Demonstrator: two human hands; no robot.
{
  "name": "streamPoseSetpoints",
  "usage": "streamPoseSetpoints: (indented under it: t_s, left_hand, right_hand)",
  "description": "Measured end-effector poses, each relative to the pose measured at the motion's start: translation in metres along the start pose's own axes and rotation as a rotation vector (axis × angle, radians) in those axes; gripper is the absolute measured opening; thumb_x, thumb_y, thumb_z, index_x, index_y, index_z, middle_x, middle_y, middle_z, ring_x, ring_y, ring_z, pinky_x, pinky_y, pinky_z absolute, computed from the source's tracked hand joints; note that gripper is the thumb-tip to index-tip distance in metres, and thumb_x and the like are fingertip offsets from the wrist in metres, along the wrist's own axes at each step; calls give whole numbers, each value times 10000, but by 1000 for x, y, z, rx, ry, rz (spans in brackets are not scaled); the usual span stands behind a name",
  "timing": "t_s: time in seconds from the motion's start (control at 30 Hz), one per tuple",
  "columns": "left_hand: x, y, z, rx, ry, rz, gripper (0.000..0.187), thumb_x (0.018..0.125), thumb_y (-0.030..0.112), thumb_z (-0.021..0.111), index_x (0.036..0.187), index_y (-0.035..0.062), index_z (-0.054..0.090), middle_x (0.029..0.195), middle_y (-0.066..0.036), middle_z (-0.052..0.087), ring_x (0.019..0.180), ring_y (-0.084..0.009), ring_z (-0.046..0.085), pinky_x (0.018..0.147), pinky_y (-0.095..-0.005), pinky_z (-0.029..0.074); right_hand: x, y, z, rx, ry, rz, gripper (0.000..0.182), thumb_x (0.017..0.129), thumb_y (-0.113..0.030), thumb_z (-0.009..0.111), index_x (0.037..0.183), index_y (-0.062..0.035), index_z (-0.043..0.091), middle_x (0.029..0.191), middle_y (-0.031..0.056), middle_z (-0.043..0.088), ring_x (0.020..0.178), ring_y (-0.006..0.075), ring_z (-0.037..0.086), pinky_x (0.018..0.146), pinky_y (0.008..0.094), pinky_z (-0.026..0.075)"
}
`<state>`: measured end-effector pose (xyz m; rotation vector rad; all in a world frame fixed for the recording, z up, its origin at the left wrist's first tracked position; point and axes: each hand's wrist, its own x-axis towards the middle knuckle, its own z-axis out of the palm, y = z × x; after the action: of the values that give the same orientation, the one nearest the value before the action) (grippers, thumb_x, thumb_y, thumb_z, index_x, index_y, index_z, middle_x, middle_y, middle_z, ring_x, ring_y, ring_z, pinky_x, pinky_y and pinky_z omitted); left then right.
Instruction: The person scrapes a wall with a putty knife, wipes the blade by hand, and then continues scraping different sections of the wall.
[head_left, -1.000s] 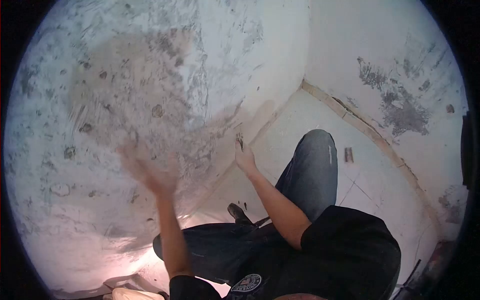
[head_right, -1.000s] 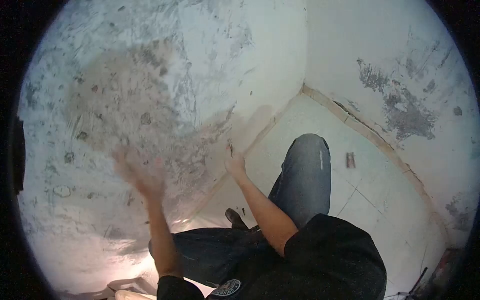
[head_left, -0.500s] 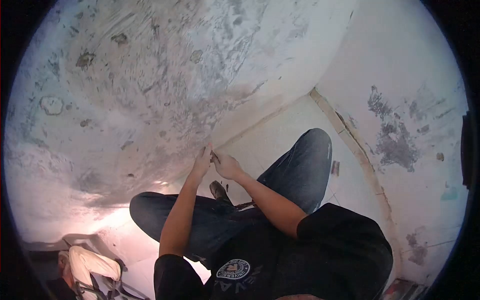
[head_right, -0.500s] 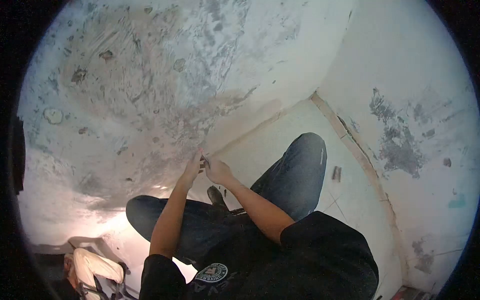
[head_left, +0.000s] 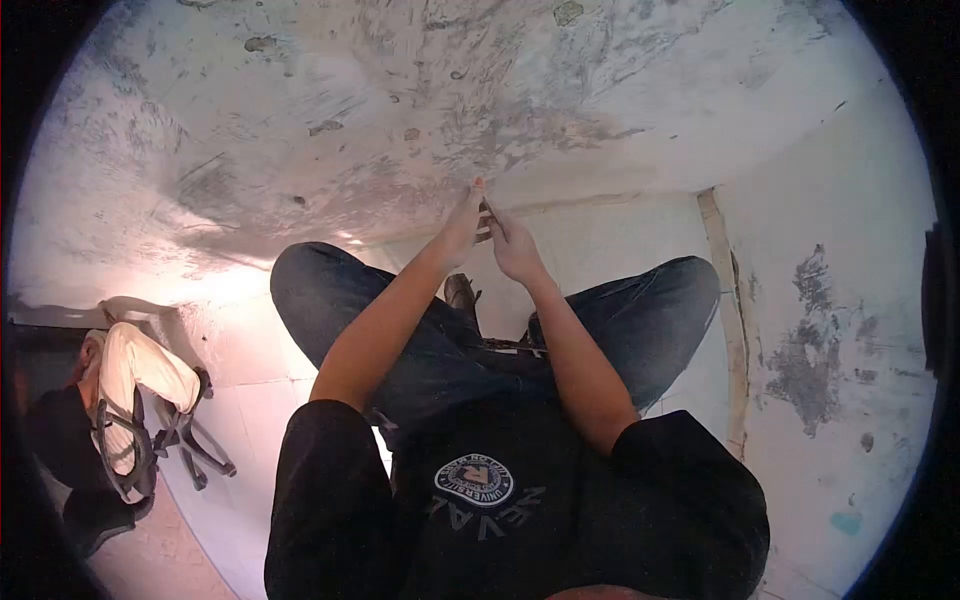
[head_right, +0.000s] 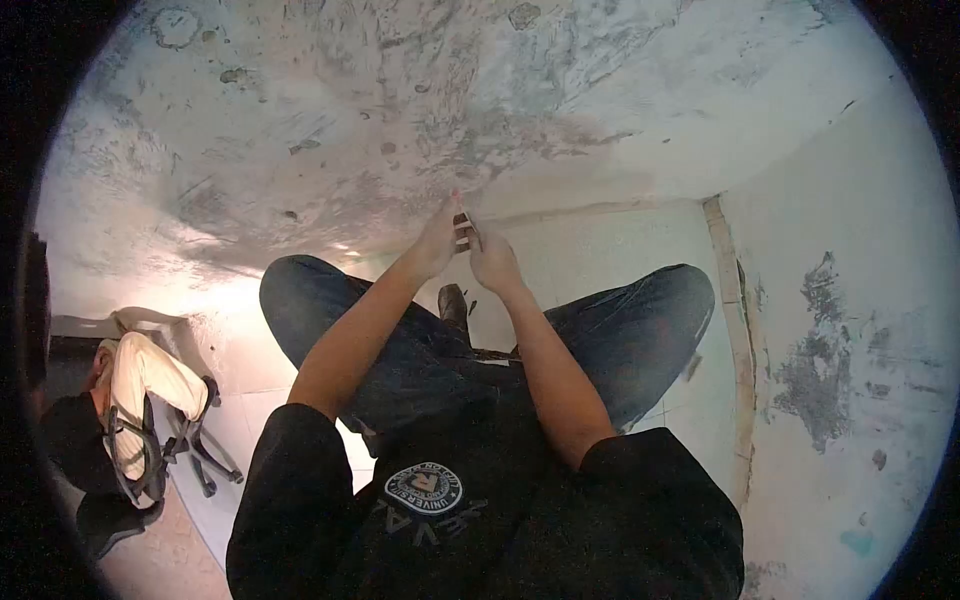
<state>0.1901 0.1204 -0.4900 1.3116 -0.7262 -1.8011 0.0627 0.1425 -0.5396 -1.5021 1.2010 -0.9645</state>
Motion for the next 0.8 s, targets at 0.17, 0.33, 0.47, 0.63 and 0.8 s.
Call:
streamPoseSetpoints:
  t_s: [0.17, 0.33, 0.47, 0.63, 0.8]
  left_hand:
    - [25, -8, -29, -101, -9, -49, 734, 943, 740, 350, 1256, 105, 545, 1181, -75, 562, 1059, -233, 542, 962, -430, 416]
    - [18, 3, -34, -298, -81, -100, 818, 888, 811, 350, 1284, 122, 544, 1214, -95, 558, 1139, -266, 534, 954, -467, 400]
    - [7, 13, -28, -306, -169, -117, 856, 857, 839, 367, 1283, 116, 540, 1178, -93, 563, 1154, -275, 545, 935, -466, 410]
    - [2, 17, -22, -282, -165, -87, 850, 861, 831, 379, 1278, 107, 534, 1156, -91, 573, 1102, -279, 576, 924, -469, 421]
    - [-5, 27, -22, -263, -175, -44, 737, 926, 742, 389, 1247, 105, 572, 1126, -95, 631, 1018, -249, 600, 893, -433, 445]
  right_hand:
    - [4, 14, -7, -233, -16, -180, 409, 996, -90, 496, 1398, -23, 516, 1066, 153, 689, 855, 191, 674, 769, 320, 520]
    - [0, -10, -17, -99, 92, -35, 327, 977, -271, 589, 1127, 10, 664, 730, 35, 572, 653, 115, 486, 621, 312, 428]
    - [0, -26, -31, 40, 305, 294, 431, 986, -379, 557, 781, -12, 650, 656, 9, 532, 616, 127, 477, 607, 308, 415]
    - [5, -7, -31, 564, 367, 421, 300, 986, -361, 530, 928, -76, 605, 864, 49, 583, 834, 171, 565, 770, 350, 471]
    - [6, -9, -41, 1327, 178, 488, 400, 965, -362, 533, 1232, -63, 545, 1233, 108, 540, 1190, 249, 506, 1055, 487, 403]
